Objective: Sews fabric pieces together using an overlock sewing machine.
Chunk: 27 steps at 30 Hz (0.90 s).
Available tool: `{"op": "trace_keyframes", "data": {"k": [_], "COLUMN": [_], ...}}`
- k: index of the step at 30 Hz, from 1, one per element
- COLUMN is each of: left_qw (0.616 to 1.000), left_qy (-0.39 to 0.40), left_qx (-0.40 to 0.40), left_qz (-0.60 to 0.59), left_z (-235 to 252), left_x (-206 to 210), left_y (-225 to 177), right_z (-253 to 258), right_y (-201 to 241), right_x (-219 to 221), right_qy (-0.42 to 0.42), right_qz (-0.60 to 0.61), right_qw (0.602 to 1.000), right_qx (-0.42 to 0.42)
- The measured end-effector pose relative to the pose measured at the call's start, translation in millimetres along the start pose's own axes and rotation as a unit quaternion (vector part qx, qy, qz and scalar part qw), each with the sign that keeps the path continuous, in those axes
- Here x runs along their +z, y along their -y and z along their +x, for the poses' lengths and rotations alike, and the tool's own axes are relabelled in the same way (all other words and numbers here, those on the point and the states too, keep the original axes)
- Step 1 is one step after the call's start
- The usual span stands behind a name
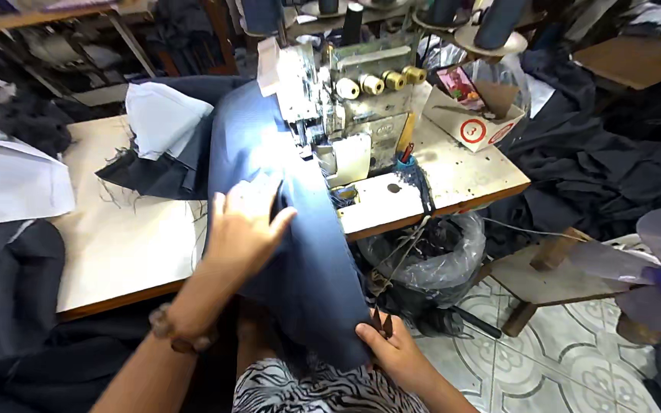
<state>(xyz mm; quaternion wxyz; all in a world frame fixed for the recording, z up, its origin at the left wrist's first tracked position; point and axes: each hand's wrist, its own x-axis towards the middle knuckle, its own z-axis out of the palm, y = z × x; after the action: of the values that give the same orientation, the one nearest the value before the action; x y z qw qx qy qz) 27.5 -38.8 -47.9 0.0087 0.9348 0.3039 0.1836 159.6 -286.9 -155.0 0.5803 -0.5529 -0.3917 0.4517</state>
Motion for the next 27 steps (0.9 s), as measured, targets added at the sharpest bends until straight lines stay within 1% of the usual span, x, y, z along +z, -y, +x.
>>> {"op": "trace_keyframes", "data": {"k": [2, 4, 7, 9, 10, 11, 12, 13, 14, 15, 17, 18, 20, 23, 25, 26, 27], "left_qw": [0.997, 0.991, 0.963, 0.953, 0.957, 0.974, 0.995, 0.999, 0.992, 0.983, 0.984, 0.989, 0.997, 0.995, 0.991, 0.989, 0.985], "left_qy": [0.047, 0.104, 0.225, 0.254, 0.238, 0.181, 0.076, -0.019, -0.088, -0.122, -0.104, -0.082, -0.036, 0.053, 0.071, 0.075, 0.074], "left_qx": [-0.046, -0.065, -0.135, -0.158, -0.154, -0.127, -0.063, 0.016, 0.084, 0.115, 0.099, 0.079, 0.063, 0.059, 0.053, 0.029, -0.013], "left_qz": [0.043, 0.049, 0.057, 0.058, 0.057, 0.046, 0.033, 0.028, 0.043, 0.069, 0.108, 0.093, 0.028, -0.062, -0.096, -0.121, -0.152], "left_z": [31, 54, 104, 125, 127, 120, 105, 95, 87, 77, 50, 42, 49, 88, 104, 101, 89], "left_x": [-15, -25, -27, -27, -26, -25, -22, -17, -11, -4, 10, 16, 17, 4, -8, -19, -34], "left_y": [21, 32, 49, 58, 60, 58, 53, 45, 33, 18, -6, -9, 5, 37, 45, 41, 32], "right_z": [21, 42, 75, 96, 105, 114, 123, 131, 138, 145, 160, 169, 189, 206, 207, 205, 201], "right_y": [2, 2, 7, 13, 15, 17, 20, 25, 30, 37, 51, 58, 67, 72, 69, 68, 68], "right_x": [2, 3, 3, 5, 5, 6, 6, 6, 6, 6, 7, 7, 9, 16, 17, 14, 8], "right_qy": [-0.008, -0.015, -0.029, -0.039, -0.044, -0.049, -0.054, -0.059, -0.061, -0.065, -0.070, -0.071, -0.084, -0.095, -0.086, -0.078, -0.061], "right_qz": [0.000, 0.010, -0.001, -0.011, -0.014, -0.016, -0.019, -0.025, -0.029, -0.033, -0.025, -0.012, 0.028, 0.096, 0.121, 0.100, 0.056], "right_qw": [1.000, 1.000, 1.000, 0.999, 0.999, 0.998, 0.998, 0.997, 0.997, 0.997, 0.997, 0.997, 0.996, 0.991, 0.989, 0.991, 0.996], "right_qx": [0.005, 0.004, -0.007, -0.016, -0.020, -0.024, -0.031, -0.036, -0.041, -0.039, -0.025, -0.011, 0.011, 0.009, -0.020, -0.035, -0.042]}}
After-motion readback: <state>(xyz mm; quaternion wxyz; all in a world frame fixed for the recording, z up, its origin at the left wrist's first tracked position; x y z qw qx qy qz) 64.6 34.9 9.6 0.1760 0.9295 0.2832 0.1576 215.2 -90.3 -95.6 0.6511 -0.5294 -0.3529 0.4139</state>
